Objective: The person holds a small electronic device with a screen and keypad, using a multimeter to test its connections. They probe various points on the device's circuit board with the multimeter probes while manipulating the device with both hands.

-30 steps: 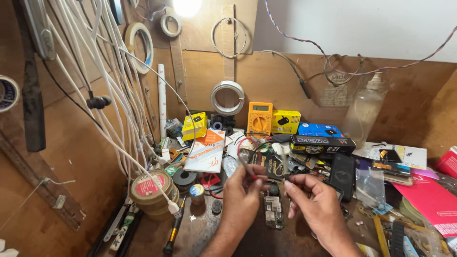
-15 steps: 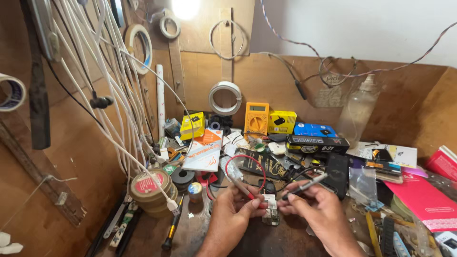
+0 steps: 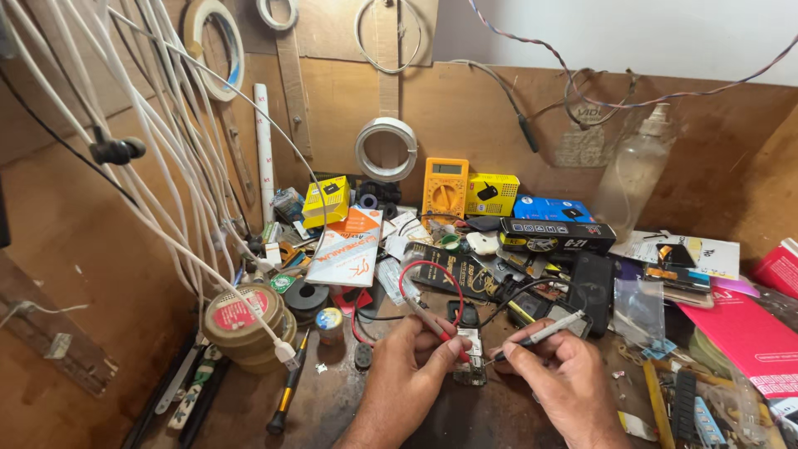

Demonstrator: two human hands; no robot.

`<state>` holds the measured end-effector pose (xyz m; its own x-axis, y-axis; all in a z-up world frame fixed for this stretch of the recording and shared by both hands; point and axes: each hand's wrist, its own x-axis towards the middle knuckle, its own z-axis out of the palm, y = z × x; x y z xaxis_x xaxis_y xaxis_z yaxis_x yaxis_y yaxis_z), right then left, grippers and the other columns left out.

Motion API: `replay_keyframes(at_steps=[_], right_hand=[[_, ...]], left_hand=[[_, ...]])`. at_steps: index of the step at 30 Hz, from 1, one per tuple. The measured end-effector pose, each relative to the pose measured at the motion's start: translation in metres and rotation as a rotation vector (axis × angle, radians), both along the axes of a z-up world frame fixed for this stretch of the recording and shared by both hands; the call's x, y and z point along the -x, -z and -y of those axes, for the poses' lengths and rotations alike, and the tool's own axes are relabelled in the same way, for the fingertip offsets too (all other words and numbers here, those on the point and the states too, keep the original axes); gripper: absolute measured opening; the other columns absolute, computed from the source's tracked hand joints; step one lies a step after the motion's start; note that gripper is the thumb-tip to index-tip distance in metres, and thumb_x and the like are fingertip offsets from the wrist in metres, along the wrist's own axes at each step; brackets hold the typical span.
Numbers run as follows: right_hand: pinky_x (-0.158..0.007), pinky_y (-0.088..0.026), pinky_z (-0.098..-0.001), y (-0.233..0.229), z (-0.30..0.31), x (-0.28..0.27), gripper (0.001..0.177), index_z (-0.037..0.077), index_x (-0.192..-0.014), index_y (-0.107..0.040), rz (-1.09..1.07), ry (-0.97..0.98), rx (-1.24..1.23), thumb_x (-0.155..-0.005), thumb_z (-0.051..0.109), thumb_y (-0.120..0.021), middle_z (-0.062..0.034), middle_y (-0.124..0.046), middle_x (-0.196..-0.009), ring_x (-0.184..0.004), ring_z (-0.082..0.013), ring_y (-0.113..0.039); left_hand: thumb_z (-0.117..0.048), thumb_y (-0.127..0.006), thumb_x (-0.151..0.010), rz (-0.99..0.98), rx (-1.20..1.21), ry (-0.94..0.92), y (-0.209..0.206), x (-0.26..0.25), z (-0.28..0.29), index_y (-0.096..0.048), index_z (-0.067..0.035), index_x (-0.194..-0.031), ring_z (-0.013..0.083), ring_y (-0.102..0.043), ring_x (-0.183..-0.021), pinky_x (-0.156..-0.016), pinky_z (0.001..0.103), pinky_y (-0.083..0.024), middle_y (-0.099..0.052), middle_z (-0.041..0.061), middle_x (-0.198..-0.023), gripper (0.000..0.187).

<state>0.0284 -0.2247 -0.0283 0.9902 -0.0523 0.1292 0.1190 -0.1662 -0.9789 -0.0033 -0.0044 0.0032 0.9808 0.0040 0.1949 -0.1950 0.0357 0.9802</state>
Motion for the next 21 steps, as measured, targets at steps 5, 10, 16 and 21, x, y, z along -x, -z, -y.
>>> replay_keyframes(at_steps=[5, 10, 16, 21], right_hand=[[-0.069, -0.057, -0.0263, 0.0001, -0.0003, -0.0001, 0.012, 0.0, -0.095, -0.074, -0.013, -0.006, 0.026, -0.085, 0.007, -0.075, -0.0092, -0.081, -0.082, -0.075, -0.0116, -0.073], [-0.072, -0.059, -0.0265, -0.0014, -0.0029, 0.0013, 0.012, 0.0, -0.094, -0.074, -0.018, -0.019, 0.046, -0.085, 0.008, -0.074, -0.0105, -0.083, -0.084, -0.077, -0.0121, -0.075], [-0.073, -0.06, -0.027, -0.0068, -0.0042, 0.0034, 0.011, 0.0, -0.094, -0.073, -0.034, -0.038, 0.044, -0.086, 0.006, -0.073, -0.0109, -0.083, -0.085, -0.079, -0.0122, -0.076], [-0.073, -0.06, -0.0269, -0.0083, -0.0031, 0.0056, 0.01, 0.0, -0.094, -0.074, -0.018, -0.035, 0.063, -0.086, 0.006, -0.072, -0.0109, -0.084, -0.085, -0.079, -0.0124, -0.077]], left_hand=[[-0.012, -0.069, -0.091, 0.034, -0.116, -0.028, -0.0007, 0.001, 0.0, -0.065, 0.002, -0.103, 0.0172, -0.082, -0.084, -0.072, 0.029, -0.063, -0.083, 0.013, -0.089, 0.019], [-0.012, -0.069, -0.092, 0.08, -0.16, -0.054, -0.0007, 0.0009, 0.0004, -0.065, 0.002, -0.103, 0.0175, -0.083, -0.084, -0.071, 0.03, -0.063, -0.083, 0.013, -0.089, 0.018], [-0.012, -0.066, -0.092, 0.027, -0.128, -0.033, -0.003, 0.0016, 0.0, -0.064, 0.002, -0.104, 0.0172, -0.083, -0.086, -0.073, 0.03, -0.065, -0.083, 0.012, -0.09, 0.018], [-0.011, -0.066, -0.092, 0.021, -0.135, -0.039, -0.0032, 0.0018, 0.0011, -0.064, 0.002, -0.105, 0.018, -0.082, -0.086, -0.073, 0.031, -0.065, -0.082, 0.013, -0.091, 0.019]])
